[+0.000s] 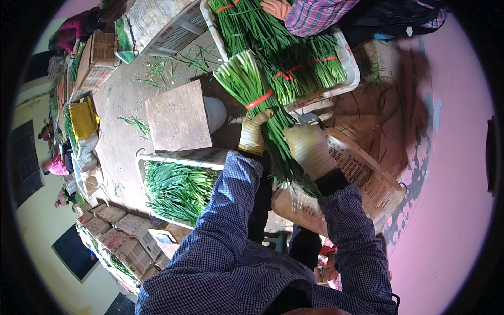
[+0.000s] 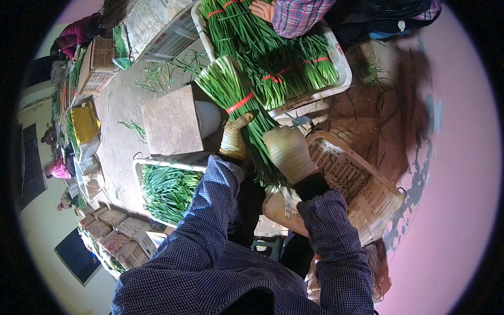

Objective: The person sorts bundles of green vegetables, likely chives or scallions, by hand. They pick up bundles from a large container, arrange them, and place them into smaller plastic baskets. The person wears gloves and works alongside others in a room with pink walls.

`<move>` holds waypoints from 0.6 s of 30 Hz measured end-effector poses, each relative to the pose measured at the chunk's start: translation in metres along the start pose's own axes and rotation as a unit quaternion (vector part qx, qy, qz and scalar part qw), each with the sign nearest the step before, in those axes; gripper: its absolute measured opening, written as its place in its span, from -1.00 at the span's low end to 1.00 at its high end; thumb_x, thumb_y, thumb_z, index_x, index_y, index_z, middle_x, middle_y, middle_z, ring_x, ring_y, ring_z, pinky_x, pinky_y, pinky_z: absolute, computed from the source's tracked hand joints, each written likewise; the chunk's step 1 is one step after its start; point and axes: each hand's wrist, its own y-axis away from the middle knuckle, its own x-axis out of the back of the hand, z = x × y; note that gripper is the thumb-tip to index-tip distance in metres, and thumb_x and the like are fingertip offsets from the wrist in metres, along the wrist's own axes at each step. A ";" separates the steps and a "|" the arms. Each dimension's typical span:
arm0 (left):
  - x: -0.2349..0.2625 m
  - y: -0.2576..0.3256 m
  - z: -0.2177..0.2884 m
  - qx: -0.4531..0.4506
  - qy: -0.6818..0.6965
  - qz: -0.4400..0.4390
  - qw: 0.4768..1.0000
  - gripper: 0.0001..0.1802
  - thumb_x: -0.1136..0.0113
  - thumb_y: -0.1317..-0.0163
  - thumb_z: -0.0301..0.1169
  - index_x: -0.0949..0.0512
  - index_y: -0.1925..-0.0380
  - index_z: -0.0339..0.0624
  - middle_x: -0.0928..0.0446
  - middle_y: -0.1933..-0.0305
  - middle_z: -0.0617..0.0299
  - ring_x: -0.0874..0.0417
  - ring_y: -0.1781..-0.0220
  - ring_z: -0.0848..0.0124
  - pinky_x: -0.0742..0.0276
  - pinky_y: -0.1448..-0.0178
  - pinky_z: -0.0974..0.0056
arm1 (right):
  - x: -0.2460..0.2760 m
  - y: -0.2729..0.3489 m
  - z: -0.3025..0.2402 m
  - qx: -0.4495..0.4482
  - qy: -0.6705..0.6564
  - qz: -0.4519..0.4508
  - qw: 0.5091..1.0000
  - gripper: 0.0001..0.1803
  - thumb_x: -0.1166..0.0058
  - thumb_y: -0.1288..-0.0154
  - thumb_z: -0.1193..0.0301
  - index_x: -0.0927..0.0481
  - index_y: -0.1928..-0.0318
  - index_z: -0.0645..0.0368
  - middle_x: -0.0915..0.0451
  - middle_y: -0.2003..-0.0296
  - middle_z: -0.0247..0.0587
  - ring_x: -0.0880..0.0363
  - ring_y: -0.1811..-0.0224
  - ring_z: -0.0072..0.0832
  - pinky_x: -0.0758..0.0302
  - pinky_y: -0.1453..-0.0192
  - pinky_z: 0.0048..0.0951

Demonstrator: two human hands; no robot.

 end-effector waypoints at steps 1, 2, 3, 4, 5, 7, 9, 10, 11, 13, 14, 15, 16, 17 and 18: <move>-0.002 0.003 0.004 -0.005 0.016 0.001 1.000 -0.67 -0.37 -0.10 -0.53 -0.64 0.08 -0.27 -0.70 0.21 0.19 -0.72 0.21 0.29 -0.69 0.04 0.15 | -0.009 0.013 0.006 -0.003 -0.048 0.025 0.999 -0.83 -0.13 -0.31 0.31 -0.65 0.15 0.04 -0.61 0.43 -0.16 -0.67 0.26 -0.22 -0.55 0.08 -0.17; -0.004 0.004 0.006 -0.009 0.039 0.003 0.999 -0.66 -0.35 -0.11 -0.54 -0.62 0.06 -0.26 -0.70 0.21 0.19 -0.73 0.22 0.27 -0.71 0.06 0.13 | -0.009 0.021 0.009 -0.017 -0.061 -0.018 0.998 -0.84 -0.12 -0.29 0.33 -0.65 0.19 0.07 -0.63 0.42 -0.15 -0.68 0.25 -0.19 -0.57 0.10 -0.17; -0.003 0.005 0.009 -0.016 0.060 0.007 0.998 -0.64 -0.33 -0.12 -0.55 -0.60 0.04 -0.25 -0.69 0.21 0.19 -0.73 0.22 0.26 -0.73 0.07 0.12 | -0.011 0.027 0.010 -0.028 -0.077 -0.062 0.995 -0.85 -0.10 -0.27 0.35 -0.66 0.24 0.11 -0.66 0.41 -0.14 -0.70 0.25 -0.15 -0.58 0.12 -0.17; -0.005 0.006 0.012 -0.021 0.082 0.010 0.996 -0.63 -0.31 -0.12 -0.56 -0.59 0.01 -0.24 -0.69 0.22 0.19 -0.74 0.23 0.24 -0.76 0.08 0.10 | -0.012 0.035 0.014 -0.041 -0.090 -0.105 0.989 -0.85 -0.08 -0.25 0.37 -0.66 0.28 0.15 -0.68 0.39 -0.12 -0.71 0.25 -0.12 -0.59 0.14 -0.16; -0.006 0.007 0.016 -0.027 0.092 0.011 0.995 -0.60 -0.30 -0.13 -0.57 -0.57 -0.02 -0.22 -0.68 0.21 0.18 -0.74 0.22 0.23 -0.76 0.07 0.08 | -0.018 0.048 0.024 -0.043 -0.108 -0.145 0.983 -0.82 -0.08 -0.27 0.35 -0.67 0.26 0.15 -0.70 0.37 -0.09 -0.72 0.26 -0.09 -0.60 0.15 -0.14; -0.019 0.017 0.028 -0.035 0.110 0.011 0.993 -0.55 -0.26 -0.13 -0.58 -0.53 -0.08 -0.19 -0.67 0.19 0.17 -0.75 0.20 0.20 -0.78 0.06 0.05 | -0.030 0.078 0.053 -0.052 -0.143 -0.223 0.963 -0.77 -0.08 -0.30 0.32 -0.71 0.21 0.17 -0.73 0.34 -0.01 -0.73 0.29 -0.04 -0.62 0.18 -0.08; -0.023 0.025 0.043 -0.063 0.071 0.004 0.996 -0.64 -0.33 -0.11 -0.47 -0.60 0.05 -0.21 -0.70 0.19 0.14 -0.75 0.21 0.22 -0.75 0.04 0.10 | -0.005 0.087 0.075 -0.098 0.018 -0.319 0.942 -0.70 -0.12 -0.32 0.22 -0.73 0.11 0.13 -0.74 0.27 0.06 -0.74 0.24 -0.05 -0.65 0.12 -0.10; -0.016 0.022 0.045 -0.073 0.057 0.021 0.996 -0.65 -0.33 -0.11 -0.49 -0.60 0.05 -0.21 -0.70 0.19 0.14 -0.75 0.22 0.22 -0.75 0.05 0.11 | 0.013 0.082 0.078 -0.167 0.019 -0.287 0.943 -0.69 -0.13 -0.33 0.22 -0.73 0.07 0.12 -0.74 0.25 0.06 -0.73 0.21 -0.05 -0.65 0.10 -0.12; -0.005 0.018 0.043 -0.082 0.041 0.038 0.995 -0.66 -0.32 -0.11 -0.51 -0.60 0.06 -0.21 -0.70 0.19 0.14 -0.76 0.22 0.22 -0.76 0.06 0.11 | 0.030 0.075 0.081 -0.235 0.018 -0.254 0.938 -0.68 -0.13 -0.34 0.21 -0.72 0.04 0.12 -0.73 0.22 0.06 -0.73 0.18 -0.06 -0.64 0.07 -0.15; 0.000 0.016 0.043 -0.065 -0.002 0.034 0.997 -0.65 -0.32 -0.11 -0.55 -0.61 0.04 -0.21 -0.70 0.19 0.15 -0.75 0.23 0.23 -0.76 0.09 0.12 | 0.038 0.064 0.086 -0.287 -0.036 -0.061 0.955 -0.64 -0.19 -0.32 0.24 -0.69 -0.07 0.10 -0.73 0.15 0.04 -0.73 0.11 -0.09 -0.64 0.03 -0.20; 0.001 0.018 0.037 -0.069 -0.017 0.031 0.997 -0.62 -0.33 -0.10 -0.55 -0.61 0.02 -0.20 -0.71 0.18 0.15 -0.75 0.23 0.26 -0.75 0.06 0.14 | 0.034 0.055 0.082 -0.241 -0.079 0.050 0.966 -0.59 -0.24 -0.30 0.28 -0.65 -0.13 0.12 -0.70 0.06 0.03 -0.71 0.05 -0.10 -0.63 0.00 -0.22; 0.007 0.016 0.030 -0.084 -0.049 0.016 0.995 -0.60 -0.40 -0.08 -0.53 -0.62 0.02 -0.19 -0.72 0.18 0.15 -0.74 0.21 0.29 -0.71 0.01 0.18 | 0.031 0.044 0.078 -0.179 -0.112 0.151 0.966 -0.52 -0.29 -0.27 0.32 -0.61 -0.19 0.13 -0.68 -0.02 0.02 -0.70 -0.01 -0.11 -0.63 -0.04 -0.25; 0.009 0.017 0.022 -0.091 -0.075 -0.002 0.993 -0.60 -0.43 -0.07 -0.51 -0.63 0.03 -0.19 -0.72 0.18 0.17 -0.74 0.20 0.31 -0.69 -0.01 0.20 | 0.031 0.034 0.071 -0.126 -0.153 0.161 0.967 -0.38 -0.34 -0.24 0.29 -0.50 -0.28 0.19 -0.58 -0.14 0.08 -0.60 -0.14 -0.08 -0.56 -0.16 -0.24; 0.012 0.018 0.013 -0.098 -0.100 -0.020 0.990 -0.59 -0.47 -0.05 -0.49 -0.64 0.04 -0.19 -0.72 0.19 0.19 -0.73 0.19 0.32 -0.66 -0.03 0.22 | 0.030 0.023 0.064 -0.071 -0.197 0.165 0.964 -0.22 -0.39 -0.20 0.25 -0.38 -0.37 0.25 -0.48 -0.26 0.14 -0.51 -0.27 -0.04 -0.50 -0.28 -0.23; 0.022 0.014 0.002 -0.087 -0.109 -0.050 0.989 -0.58 -0.51 -0.04 -0.47 -0.65 0.05 -0.19 -0.73 0.20 0.21 -0.72 0.17 0.33 -0.64 -0.05 0.23 | 0.030 0.012 0.057 -0.014 -0.240 0.162 0.957 -0.06 -0.44 -0.17 0.21 -0.27 -0.46 0.31 -0.38 -0.38 0.19 -0.41 -0.40 -0.01 -0.44 -0.40 -0.23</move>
